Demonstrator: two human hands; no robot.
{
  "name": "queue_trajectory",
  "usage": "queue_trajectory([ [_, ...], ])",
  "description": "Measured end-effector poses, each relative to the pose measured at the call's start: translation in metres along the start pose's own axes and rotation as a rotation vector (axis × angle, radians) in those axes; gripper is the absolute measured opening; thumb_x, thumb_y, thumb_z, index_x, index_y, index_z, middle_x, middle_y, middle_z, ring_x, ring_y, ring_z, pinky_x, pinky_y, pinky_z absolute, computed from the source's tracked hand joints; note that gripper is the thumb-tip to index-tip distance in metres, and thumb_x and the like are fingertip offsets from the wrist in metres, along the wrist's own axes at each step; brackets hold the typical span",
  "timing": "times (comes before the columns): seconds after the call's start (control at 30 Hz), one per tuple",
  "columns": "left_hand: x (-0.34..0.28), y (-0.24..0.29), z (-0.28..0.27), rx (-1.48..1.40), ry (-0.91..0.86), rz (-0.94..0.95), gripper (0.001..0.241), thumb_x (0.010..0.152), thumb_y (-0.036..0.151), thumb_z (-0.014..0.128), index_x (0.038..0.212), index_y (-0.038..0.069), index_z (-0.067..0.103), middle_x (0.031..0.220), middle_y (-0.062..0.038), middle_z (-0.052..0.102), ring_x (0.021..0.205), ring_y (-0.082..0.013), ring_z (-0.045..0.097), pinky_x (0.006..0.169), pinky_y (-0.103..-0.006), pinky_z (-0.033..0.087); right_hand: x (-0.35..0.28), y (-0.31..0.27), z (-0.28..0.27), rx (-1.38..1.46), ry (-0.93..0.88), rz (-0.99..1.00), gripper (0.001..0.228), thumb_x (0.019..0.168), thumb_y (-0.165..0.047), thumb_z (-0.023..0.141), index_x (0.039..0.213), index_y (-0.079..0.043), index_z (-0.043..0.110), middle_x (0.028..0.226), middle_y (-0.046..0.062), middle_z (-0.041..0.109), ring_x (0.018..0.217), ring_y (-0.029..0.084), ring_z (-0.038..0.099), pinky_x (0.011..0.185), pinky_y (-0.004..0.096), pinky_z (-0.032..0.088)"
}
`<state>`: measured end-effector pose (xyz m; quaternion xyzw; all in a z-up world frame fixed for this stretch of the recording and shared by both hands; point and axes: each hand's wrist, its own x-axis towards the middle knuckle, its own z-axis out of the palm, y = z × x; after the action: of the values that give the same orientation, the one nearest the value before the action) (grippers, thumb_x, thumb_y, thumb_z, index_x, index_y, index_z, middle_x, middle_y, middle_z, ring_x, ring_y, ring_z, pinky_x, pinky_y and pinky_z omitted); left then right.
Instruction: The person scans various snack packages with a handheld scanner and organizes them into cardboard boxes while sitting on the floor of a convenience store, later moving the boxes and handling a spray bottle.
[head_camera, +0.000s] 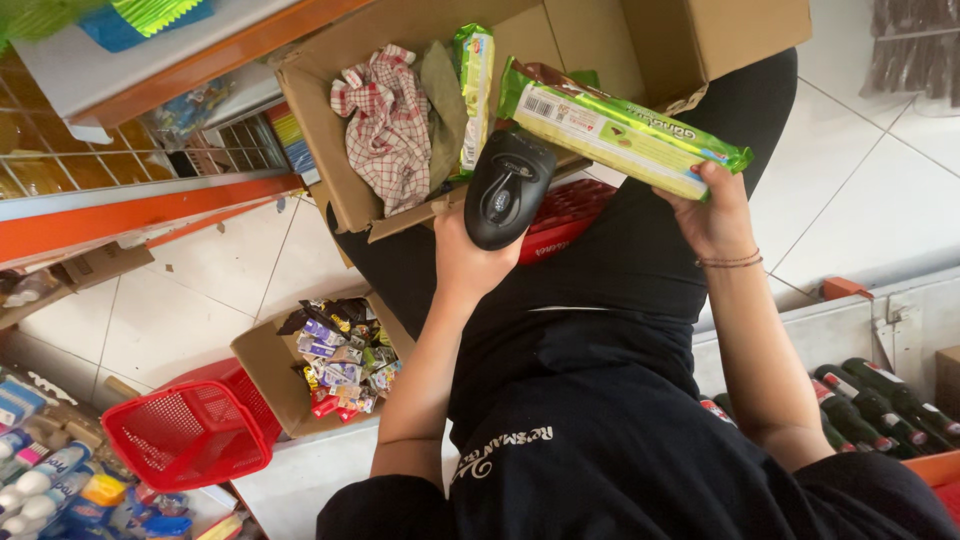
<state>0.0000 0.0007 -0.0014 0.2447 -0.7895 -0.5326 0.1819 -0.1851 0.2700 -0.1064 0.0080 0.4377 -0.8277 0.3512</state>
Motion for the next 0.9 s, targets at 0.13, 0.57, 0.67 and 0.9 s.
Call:
queue_trajectory([
  [0.13,-0.003,-0.015,0.004,-0.194,-0.002,-0.019,0.022,0.087,0.01,0.082,0.105,0.002,0.072,0.094,-0.009,0.078,0.085,-0.0201,0.077,0.079,-0.0331,0.059,-0.01,0.004,0.012,-0.08,0.011,-0.153,0.044,0.1,-0.012,0.08,0.135,0.003,0.058,0.128,0.015,0.067,0.12,0.027,0.07,0.11,0.041,0.062],
  [0.57,0.016,-0.043,0.013,-1.419,-0.179,-0.292,0.063,0.097,0.004,0.069,0.156,0.0,0.046,0.16,-0.009,0.05,0.149,-0.0246,0.044,0.128,-0.0465,0.031,-0.04,-0.045,0.13,-1.656,-0.669,-1.038,0.035,0.081,-0.006,0.088,0.114,-0.009,0.077,0.119,0.014,0.073,0.118,0.034,0.071,0.081,0.035,0.06],
  [0.67,0.02,-0.045,0.014,-1.352,-0.176,-0.235,0.062,0.098,0.003,0.067,0.156,-0.003,0.046,0.162,-0.012,0.049,0.153,-0.0244,0.042,0.131,-0.0429,0.029,-0.039,-0.04,0.124,-1.64,-0.72,-1.019,0.04,0.08,-0.006,0.088,0.118,-0.01,0.077,0.124,0.013,0.07,0.125,0.035,0.068,0.095,0.04,0.062],
  [0.9,0.019,-0.04,0.012,-1.393,-0.093,-0.255,0.066,0.092,-0.003,0.07,0.153,-0.002,0.046,0.158,-0.012,0.05,0.149,-0.0252,0.044,0.127,-0.0419,0.031,-0.043,-0.016,0.097,-0.781,-0.634,-0.468,0.102,0.08,-0.036,0.088,0.16,-0.009,0.031,0.157,0.02,0.043,0.148,0.034,0.043,0.123,0.045,0.035],
])
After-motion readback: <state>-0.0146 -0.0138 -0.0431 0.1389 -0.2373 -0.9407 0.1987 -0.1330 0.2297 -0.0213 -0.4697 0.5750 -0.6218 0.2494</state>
